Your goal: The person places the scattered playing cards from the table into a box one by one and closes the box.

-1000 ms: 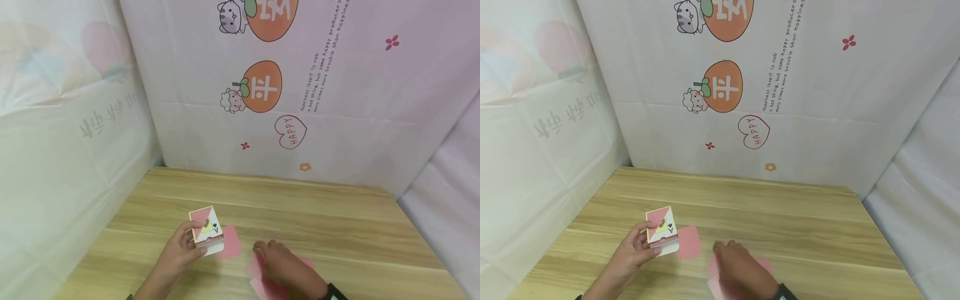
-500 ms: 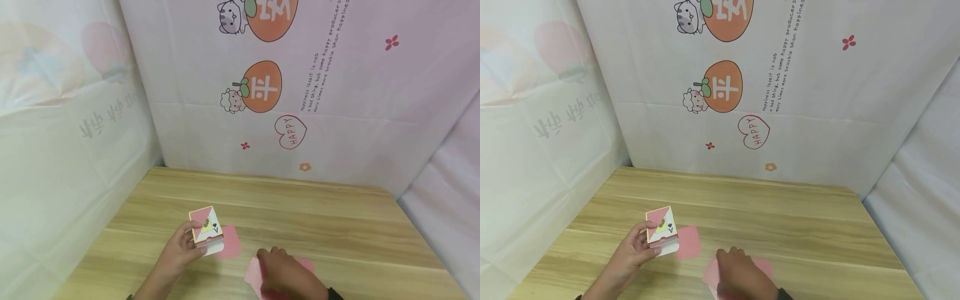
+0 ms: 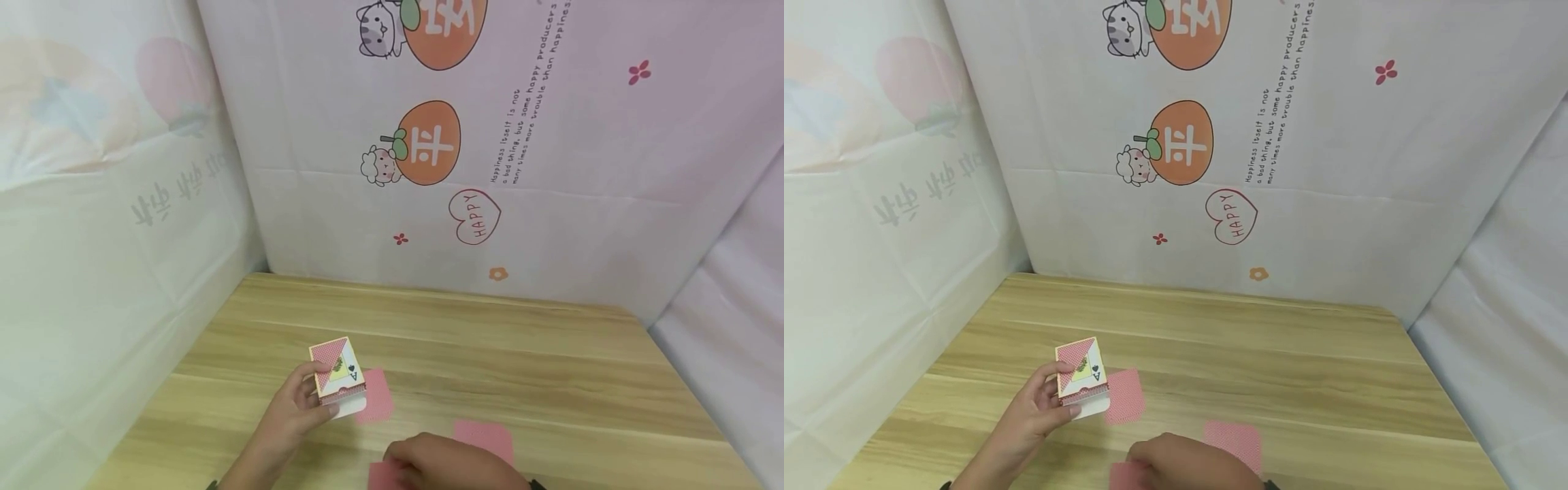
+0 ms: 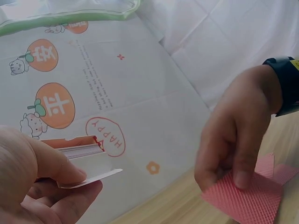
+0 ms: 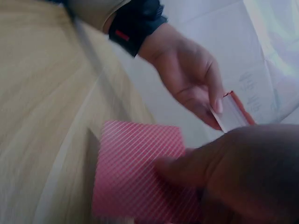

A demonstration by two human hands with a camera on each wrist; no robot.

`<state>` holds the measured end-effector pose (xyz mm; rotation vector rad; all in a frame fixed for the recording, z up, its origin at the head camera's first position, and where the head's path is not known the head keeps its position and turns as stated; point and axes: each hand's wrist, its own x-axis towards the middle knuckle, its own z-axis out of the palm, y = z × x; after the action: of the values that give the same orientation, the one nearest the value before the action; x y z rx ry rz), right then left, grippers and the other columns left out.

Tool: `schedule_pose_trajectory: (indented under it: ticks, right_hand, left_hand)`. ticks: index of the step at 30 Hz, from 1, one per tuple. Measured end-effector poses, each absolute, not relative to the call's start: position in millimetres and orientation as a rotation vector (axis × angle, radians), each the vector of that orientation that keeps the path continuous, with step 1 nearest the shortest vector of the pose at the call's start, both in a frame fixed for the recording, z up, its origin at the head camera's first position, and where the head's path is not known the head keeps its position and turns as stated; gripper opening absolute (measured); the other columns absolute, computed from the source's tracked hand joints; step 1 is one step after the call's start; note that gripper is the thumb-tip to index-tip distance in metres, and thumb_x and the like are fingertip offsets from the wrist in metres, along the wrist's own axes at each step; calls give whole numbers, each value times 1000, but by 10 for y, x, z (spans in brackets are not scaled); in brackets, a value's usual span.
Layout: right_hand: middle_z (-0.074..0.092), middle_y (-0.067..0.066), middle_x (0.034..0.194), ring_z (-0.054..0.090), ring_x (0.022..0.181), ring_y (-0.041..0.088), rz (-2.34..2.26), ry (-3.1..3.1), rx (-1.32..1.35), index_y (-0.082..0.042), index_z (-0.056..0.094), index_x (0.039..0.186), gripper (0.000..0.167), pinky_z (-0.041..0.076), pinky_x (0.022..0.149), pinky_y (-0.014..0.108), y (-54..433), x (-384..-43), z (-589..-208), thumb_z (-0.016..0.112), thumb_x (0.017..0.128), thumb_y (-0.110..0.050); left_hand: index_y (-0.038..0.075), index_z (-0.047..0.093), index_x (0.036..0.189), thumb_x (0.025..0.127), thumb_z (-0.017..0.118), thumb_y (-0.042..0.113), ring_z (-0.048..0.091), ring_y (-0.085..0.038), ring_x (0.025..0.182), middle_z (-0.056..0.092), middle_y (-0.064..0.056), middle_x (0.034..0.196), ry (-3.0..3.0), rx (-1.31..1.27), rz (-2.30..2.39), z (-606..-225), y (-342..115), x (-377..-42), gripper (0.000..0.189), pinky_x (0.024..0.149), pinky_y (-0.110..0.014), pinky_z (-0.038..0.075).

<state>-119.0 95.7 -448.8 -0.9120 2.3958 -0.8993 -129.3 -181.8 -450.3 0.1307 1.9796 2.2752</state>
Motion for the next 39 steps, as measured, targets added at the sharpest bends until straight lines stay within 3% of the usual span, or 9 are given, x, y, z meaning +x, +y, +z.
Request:
schedule_pose_trajectory:
  ticks: [3,5,9,15,23,27,31,39]
  right_hand:
    - [49,-18,65,45,56,-4,-1084,2240,-986,-28,61,94,14,41,51,15,899,-1253,-4417,54,105,-32]
    - [57,-13,65,47,52,-2,-1290,2082,-883,-21,62,102,15,41,47,16,859,-1298,-4363,53,106,-33]
    - [58,-4,59,42,43,1,-1524,1876,-742,-11,57,113,26,36,41,14,791,-1373,-4289,51,106,-35]
    - [53,-1,61,34,45,5,-1641,1774,-651,-5,53,119,34,26,40,16,714,-1408,-4266,51,106,-36]
    - [53,0,62,34,46,5,-1667,1718,-608,-2,53,119,36,26,41,16,666,-1384,-4278,53,105,-35]
    - [62,3,69,42,46,5,-1734,1708,-561,-6,51,131,39,32,41,17,649,-1363,-4275,61,102,-30]
    - [69,9,82,57,53,7,-1775,1652,-556,-13,48,143,54,45,45,19,646,-1334,-4263,72,95,-21]
    - [71,12,91,64,61,11,-1877,1605,-506,-10,26,157,79,52,49,22,618,-1274,-4274,72,94,-19]
  left_hand:
    - [6,43,135,82,73,-5,62,-31,116,57,-20,132,1986,138,2269,-4495,-1820,-1299,61,92,-36,57]
    - [6,42,135,83,73,-5,62,-31,116,56,-21,133,1990,146,2259,-4487,-1822,-1302,61,93,-36,57]
    - [6,39,137,85,71,-5,62,-29,116,53,-22,134,1992,179,2233,-4473,-1827,-1303,62,95,-33,56]
    - [8,41,137,87,73,-2,63,-25,116,53,-17,138,1939,153,2273,-4476,-1822,-1296,60,94,-34,57]
    - [6,39,138,88,73,0,63,-26,117,52,-19,138,1955,177,2262,-4471,-1823,-1297,61,94,-34,57]
    - [4,37,139,86,69,-7,64,-26,114,53,-21,135,1978,209,2253,-4486,-1828,-1294,63,93,-35,58]
    - [4,36,139,84,68,-9,65,-24,113,53,-21,136,1980,178,2283,-4493,-1833,-1290,65,93,-35,58]
    - [0,33,140,85,69,-8,65,-23,112,49,-27,137,1988,184,2308,-4469,-1841,-1283,65,94,-32,56]
